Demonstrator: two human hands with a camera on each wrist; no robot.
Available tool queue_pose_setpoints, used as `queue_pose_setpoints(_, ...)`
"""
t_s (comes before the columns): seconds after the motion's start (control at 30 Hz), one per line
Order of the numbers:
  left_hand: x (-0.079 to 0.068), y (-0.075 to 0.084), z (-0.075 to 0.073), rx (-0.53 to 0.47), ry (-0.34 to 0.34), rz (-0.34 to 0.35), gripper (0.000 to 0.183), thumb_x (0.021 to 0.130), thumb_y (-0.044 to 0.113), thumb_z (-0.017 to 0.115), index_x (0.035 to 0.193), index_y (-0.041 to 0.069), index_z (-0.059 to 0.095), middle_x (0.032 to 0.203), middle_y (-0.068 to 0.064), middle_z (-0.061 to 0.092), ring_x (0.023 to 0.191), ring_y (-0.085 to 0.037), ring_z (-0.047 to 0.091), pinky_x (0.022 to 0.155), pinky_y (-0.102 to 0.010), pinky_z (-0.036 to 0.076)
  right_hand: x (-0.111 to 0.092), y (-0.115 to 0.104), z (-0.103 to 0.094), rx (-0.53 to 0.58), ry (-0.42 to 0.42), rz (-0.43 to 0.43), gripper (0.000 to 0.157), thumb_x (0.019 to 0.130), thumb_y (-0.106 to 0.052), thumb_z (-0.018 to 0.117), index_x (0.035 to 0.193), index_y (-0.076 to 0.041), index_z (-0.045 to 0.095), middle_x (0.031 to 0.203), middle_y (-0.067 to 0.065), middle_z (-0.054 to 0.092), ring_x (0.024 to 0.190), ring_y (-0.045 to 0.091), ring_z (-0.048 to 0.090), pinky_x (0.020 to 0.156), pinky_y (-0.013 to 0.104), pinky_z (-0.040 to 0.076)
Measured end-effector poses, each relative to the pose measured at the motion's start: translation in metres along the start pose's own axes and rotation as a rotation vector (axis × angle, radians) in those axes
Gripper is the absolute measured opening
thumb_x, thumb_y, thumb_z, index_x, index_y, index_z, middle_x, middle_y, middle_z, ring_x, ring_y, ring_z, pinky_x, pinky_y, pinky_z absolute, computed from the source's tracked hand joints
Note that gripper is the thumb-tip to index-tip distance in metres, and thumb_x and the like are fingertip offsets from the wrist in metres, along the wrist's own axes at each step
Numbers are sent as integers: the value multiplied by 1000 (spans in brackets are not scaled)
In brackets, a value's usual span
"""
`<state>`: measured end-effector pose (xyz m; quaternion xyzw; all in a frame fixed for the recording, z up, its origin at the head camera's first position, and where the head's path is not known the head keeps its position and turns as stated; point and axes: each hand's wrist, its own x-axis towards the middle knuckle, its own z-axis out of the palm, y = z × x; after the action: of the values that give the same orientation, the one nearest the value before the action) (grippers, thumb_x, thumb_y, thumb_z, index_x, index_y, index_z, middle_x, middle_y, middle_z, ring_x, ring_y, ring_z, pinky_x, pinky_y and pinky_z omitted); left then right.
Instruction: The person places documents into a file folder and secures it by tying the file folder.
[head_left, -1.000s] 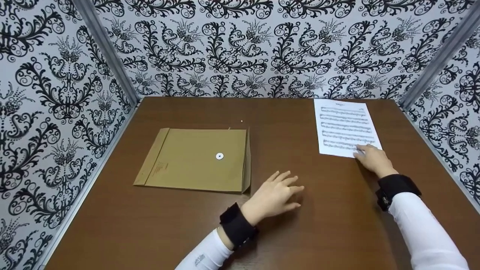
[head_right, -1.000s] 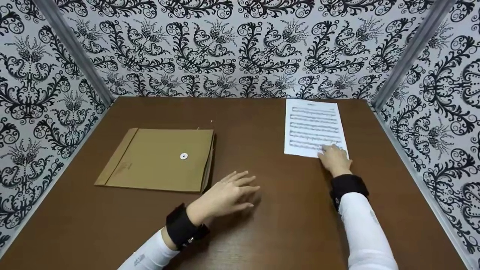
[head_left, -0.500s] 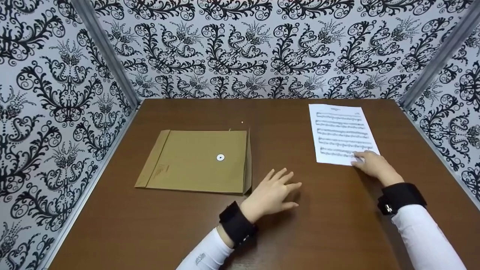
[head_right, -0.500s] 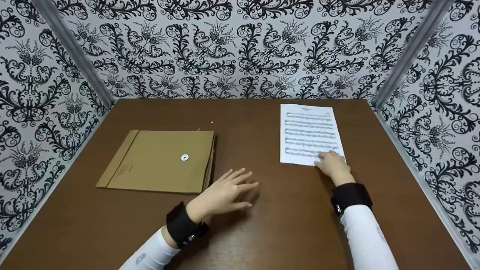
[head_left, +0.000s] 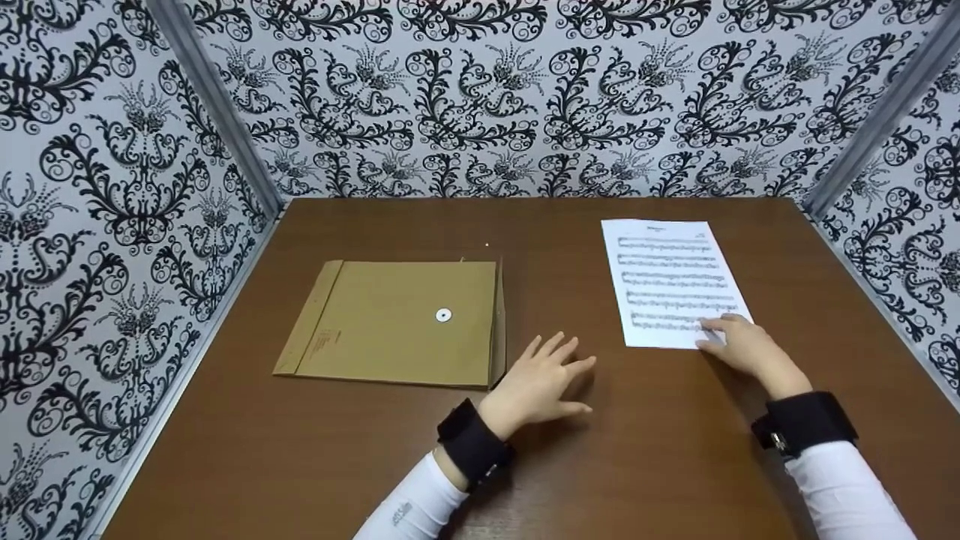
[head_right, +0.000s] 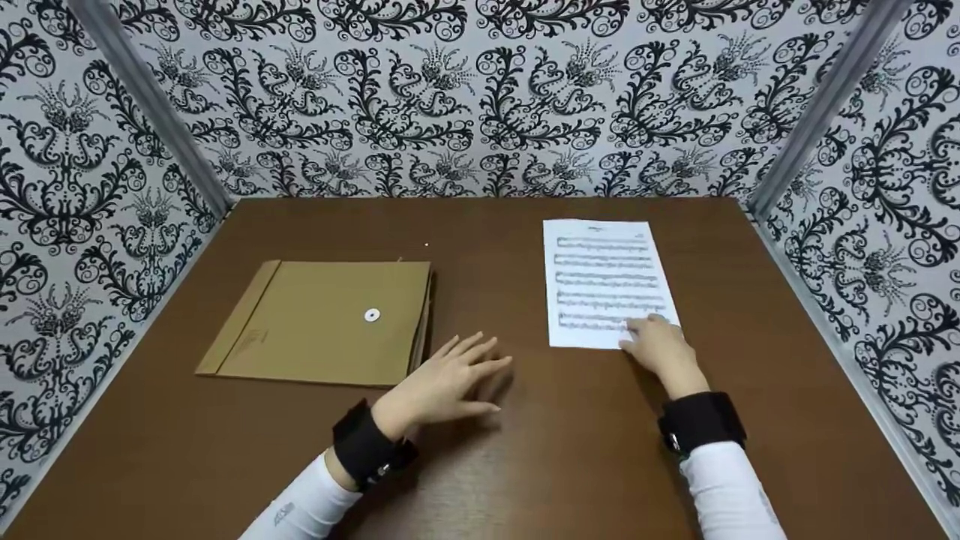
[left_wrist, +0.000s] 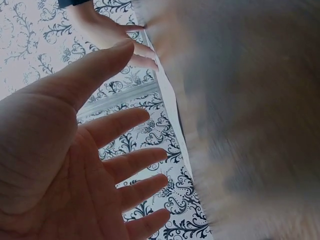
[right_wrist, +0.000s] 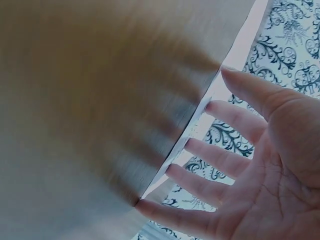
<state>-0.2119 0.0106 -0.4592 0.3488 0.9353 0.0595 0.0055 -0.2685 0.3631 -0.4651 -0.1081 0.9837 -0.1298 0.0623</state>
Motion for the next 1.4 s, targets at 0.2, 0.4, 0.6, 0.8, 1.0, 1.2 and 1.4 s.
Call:
queue_pose_setpoints(0.2,1,-3,-1,-22,-14,-17,71,92,58,68,153,27,50,163,-9,44,156,-31,35,127,-51,31,-7,-11,4,6,-9,-1,48,100,-21,61,137,10,56,138,51,43,122,71,46,98,74,44)
queue_pose_setpoints(0.4,1,-4,1,-35,-29,-30,71,91,57,69,153,27,49,163,-10,44,156,-32,35,127,-51,30,-15,-20,13,-6,18,-43,46,99,-18,64,135,9,59,135,51,47,120,70,49,97,72,46)
queue_pose_setpoints(0.6,1,-5,1,-48,-40,-30,74,92,55,70,155,26,46,164,-12,42,156,-33,34,127,-52,30,-22,-32,19,-29,22,-52,45,98,-20,65,134,7,61,135,49,49,117,69,51,95,73,47)
queue_pose_setpoints(0.8,0,-5,3,-53,-56,-32,80,92,55,70,159,25,39,166,-14,37,156,-35,34,127,-53,31,-30,-46,27,-58,59,-75,44,97,-22,67,131,6,65,131,47,54,110,68,56,91,71,50)
queue_pose_setpoints(1.0,1,-7,6,-82,-71,-45,80,92,54,70,159,24,39,166,-14,36,157,-35,32,127,-53,29,-36,-58,30,-77,78,-78,43,96,-23,69,128,5,67,129,45,56,105,68,58,89,70,52)
queue_pose_setpoints(1.2,1,-8,7,-83,-93,-57,79,92,55,69,158,24,40,167,-14,36,157,-35,32,127,-53,29,-43,-73,30,-79,46,-38,45,95,-26,70,130,3,67,128,43,57,103,66,59,83,69,54)
queue_pose_setpoints(1.4,1,-6,8,-79,-141,-78,80,91,54,71,158,24,41,167,-14,35,157,-35,32,127,-52,29,-51,-88,33,-86,40,-32,46,95,-28,70,130,1,67,127,40,58,103,63,60,75,66,56)
